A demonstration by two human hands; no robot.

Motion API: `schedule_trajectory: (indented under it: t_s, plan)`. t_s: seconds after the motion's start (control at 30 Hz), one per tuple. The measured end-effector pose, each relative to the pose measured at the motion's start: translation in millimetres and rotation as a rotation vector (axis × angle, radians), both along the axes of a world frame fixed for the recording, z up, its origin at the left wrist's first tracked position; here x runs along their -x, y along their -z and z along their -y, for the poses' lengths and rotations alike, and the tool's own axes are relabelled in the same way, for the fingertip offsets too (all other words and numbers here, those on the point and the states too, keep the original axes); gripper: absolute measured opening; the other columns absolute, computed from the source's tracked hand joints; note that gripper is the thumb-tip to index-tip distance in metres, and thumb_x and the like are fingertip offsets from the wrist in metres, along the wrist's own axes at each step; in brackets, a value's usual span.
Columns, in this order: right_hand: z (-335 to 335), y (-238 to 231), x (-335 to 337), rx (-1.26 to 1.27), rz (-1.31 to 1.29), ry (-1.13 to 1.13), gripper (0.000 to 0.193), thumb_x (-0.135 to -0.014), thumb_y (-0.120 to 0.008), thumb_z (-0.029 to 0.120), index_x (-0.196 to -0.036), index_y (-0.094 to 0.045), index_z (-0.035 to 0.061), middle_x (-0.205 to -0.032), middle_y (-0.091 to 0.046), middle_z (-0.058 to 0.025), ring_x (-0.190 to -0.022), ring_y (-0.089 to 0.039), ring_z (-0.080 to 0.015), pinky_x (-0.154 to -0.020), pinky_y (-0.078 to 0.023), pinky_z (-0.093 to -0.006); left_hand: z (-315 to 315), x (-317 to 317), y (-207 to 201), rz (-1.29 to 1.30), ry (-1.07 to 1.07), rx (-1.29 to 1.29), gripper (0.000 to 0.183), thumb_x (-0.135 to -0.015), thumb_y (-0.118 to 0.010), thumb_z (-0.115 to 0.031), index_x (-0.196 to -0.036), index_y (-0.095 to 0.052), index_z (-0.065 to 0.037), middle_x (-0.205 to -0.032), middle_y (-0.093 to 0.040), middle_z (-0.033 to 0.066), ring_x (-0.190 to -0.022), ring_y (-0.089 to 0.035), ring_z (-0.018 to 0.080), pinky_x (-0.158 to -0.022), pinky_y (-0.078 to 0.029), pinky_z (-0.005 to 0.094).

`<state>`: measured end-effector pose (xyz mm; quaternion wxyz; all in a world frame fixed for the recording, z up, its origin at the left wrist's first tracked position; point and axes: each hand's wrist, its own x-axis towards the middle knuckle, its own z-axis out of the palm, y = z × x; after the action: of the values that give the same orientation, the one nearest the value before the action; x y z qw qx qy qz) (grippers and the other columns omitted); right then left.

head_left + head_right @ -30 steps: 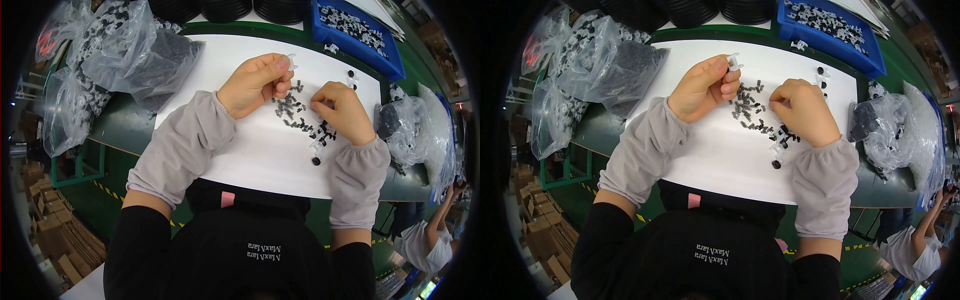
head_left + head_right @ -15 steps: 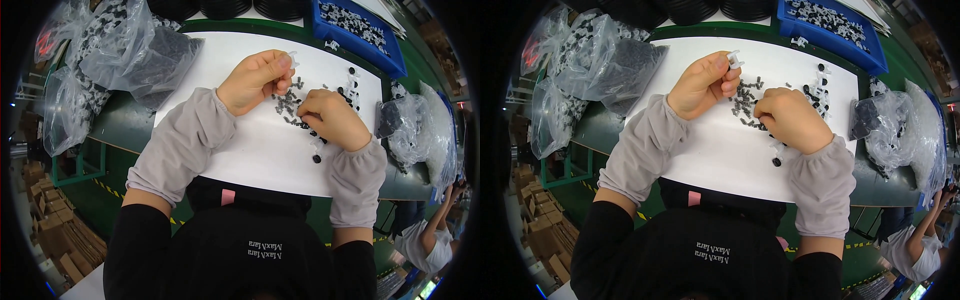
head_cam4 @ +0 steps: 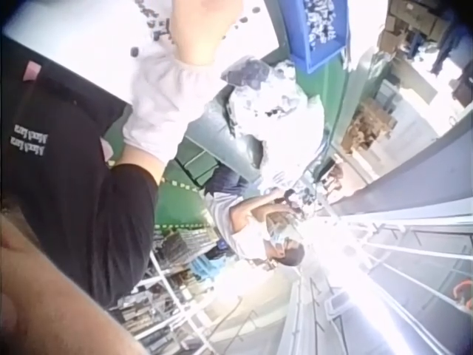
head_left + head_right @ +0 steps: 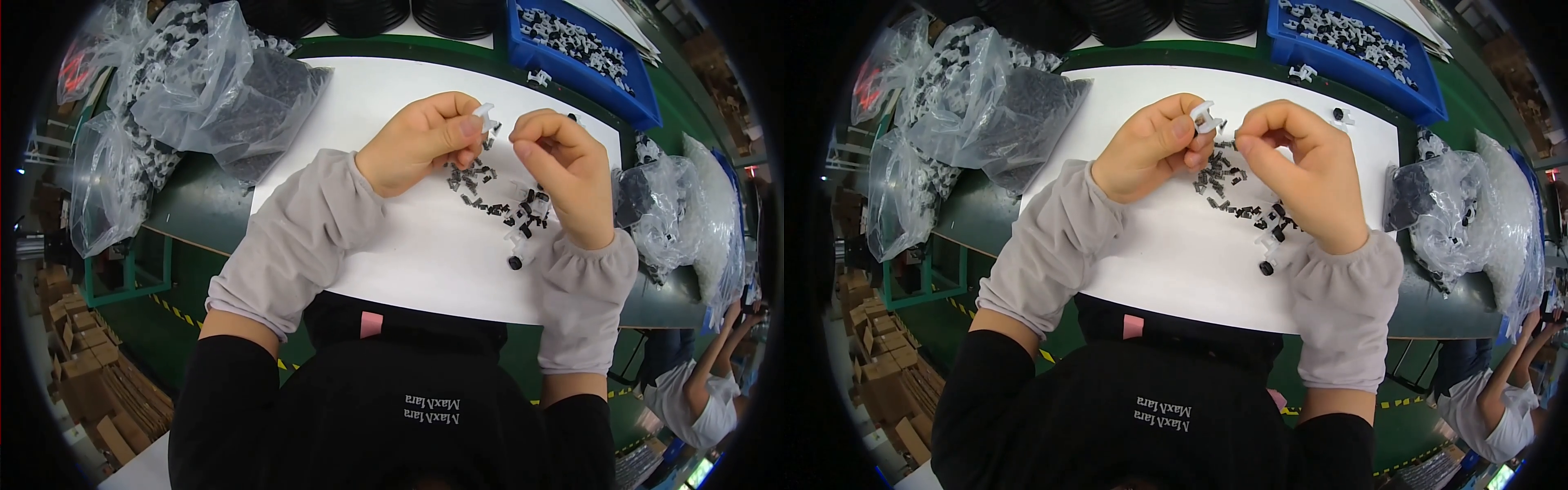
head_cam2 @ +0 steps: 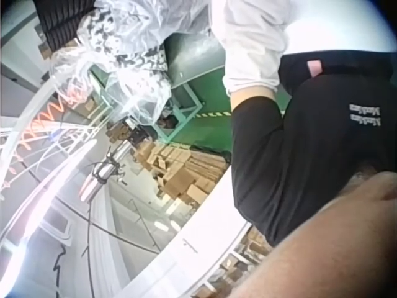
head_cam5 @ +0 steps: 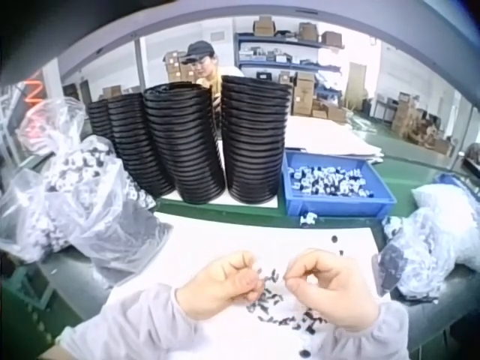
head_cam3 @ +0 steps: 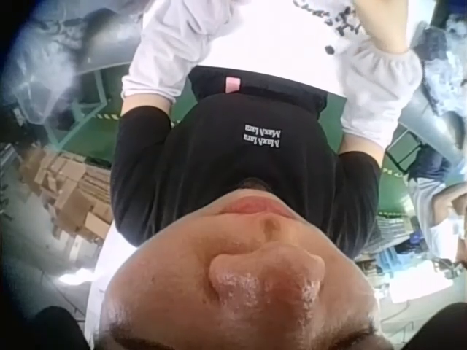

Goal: Assembling small black rings onto white plastic components manually at a workbench.

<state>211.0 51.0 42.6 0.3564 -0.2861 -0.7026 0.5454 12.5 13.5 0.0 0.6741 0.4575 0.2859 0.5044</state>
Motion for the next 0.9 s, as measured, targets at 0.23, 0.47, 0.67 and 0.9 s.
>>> schedule_trajectory:
  t_s: [0.23,0.47,0.67,0.9]
  plan:
    - [4.8,14.4,14.0,-0.269,-0.036,0.168,0.006,-0.083,-0.058,0.001,-0.089,-0.057,-0.0008,-0.092,-0.057,-0.003,-0.081,-0.05,-0.01,-0.074,-0.04,-0.0222,0.9,-1.2,1.6,-0.033,-0.005,-0.02,0.034,-0.091,-0.056,-0.036,-0.104,-0.048,-0.005,-0.084,-0.048,0.0008,-0.074,-0.045,0.0109,-0.07,-0.039,0.0259]
    - [-28.6,34.5,-4.7,-0.538,0.392,0.329,0.008,-0.08,-0.062,0.007,-0.085,-0.063,0.0006,-0.082,-0.06,-0.0047,-0.068,-0.049,-0.0132,-0.063,-0.041,-0.0253,-7.0,8.6,4.2,0.195,-0.076,-0.009,0.026,-0.094,-0.052,-0.031,-0.101,-0.05,-0.006,-0.083,-0.05,0.0003,-0.073,-0.047,0.0095,-0.073,-0.043,0.0259]
    - [-45.9,55.4,9.4,-0.584,0.468,0.307,0.012,-0.079,-0.063,0.009,-0.088,-0.067,0.0017,-0.078,-0.059,-0.0085,-0.068,-0.053,-0.0193,-0.063,-0.043,-0.0286,-5.9,6.2,2.0,0.139,-0.081,-0.02,0.029,-0.095,-0.049,-0.035,-0.1,-0.049,-0.006,-0.084,-0.046,0.0002,-0.074,-0.044,0.0104,-0.072,-0.04,0.027]
    - [-52.2,61.8,20.4,-0.754,0.597,0.252,0.012,-0.077,-0.065,0.009,-0.086,-0.066,0.0008,-0.076,-0.059,-0.0117,-0.071,-0.058,-0.0272,-0.065,-0.046,-0.0345,-5.4,7.9,2.1,0.147,-0.082,-0.006,0.025,-0.094,-0.053,-0.031,-0.099,-0.051,-0.007,-0.086,-0.05,-0.0003,-0.074,-0.047,0.0084,-0.073,-0.043,0.0244]
